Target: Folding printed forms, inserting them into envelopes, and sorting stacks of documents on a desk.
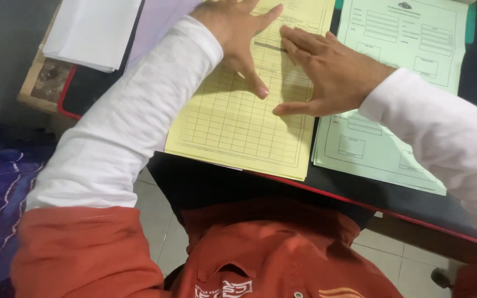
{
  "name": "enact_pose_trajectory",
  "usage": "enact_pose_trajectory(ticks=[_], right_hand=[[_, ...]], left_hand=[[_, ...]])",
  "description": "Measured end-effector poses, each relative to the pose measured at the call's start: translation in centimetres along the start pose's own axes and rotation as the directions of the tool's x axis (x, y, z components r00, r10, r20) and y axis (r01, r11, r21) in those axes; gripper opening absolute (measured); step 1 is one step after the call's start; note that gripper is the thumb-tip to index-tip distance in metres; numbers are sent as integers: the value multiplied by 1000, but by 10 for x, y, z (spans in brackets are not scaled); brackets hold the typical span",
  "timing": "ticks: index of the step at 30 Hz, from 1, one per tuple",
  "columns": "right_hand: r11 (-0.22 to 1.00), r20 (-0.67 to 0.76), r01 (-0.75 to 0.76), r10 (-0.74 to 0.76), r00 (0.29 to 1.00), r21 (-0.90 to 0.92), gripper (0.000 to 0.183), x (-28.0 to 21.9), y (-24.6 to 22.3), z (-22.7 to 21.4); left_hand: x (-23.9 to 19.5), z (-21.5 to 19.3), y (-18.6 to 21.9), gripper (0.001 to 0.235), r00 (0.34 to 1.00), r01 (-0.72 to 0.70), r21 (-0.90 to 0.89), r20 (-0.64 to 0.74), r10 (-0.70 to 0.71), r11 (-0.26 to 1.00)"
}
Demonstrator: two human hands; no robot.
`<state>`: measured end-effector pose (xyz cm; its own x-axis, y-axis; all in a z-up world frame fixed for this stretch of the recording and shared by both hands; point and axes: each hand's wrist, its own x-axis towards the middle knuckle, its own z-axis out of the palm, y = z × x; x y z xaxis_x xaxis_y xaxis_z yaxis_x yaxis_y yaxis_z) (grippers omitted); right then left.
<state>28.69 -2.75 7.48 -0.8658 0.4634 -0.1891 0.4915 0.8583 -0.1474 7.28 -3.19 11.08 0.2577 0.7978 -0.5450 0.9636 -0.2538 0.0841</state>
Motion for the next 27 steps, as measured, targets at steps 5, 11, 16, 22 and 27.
enact_pose_trajectory(ticks=[5,11,16,22,27], right_hand=[[999,31,-10,8,999,42,109,1,12,-4],[999,37,-29,30,999,-21,113,4,13,-2],[996,63,-71,68,996,54,106,7,10,-6],[979,-59,-103,94,994,-176,105,15,17,3],[973,-44,-73,65,997,-220,92,37,-5,0]], left_hand=[[-12,1,5,151,1000,-10,19,-5,10,1000],[-45,18,14,152,996,14,-74,93,-7,997],[-77,55,23,99,997,-72,8,14,72,997],[-113,148,32,110,873,-89,115,-470,133,989],[-118,151,35,106,861,-87,-9,-503,71,996]])
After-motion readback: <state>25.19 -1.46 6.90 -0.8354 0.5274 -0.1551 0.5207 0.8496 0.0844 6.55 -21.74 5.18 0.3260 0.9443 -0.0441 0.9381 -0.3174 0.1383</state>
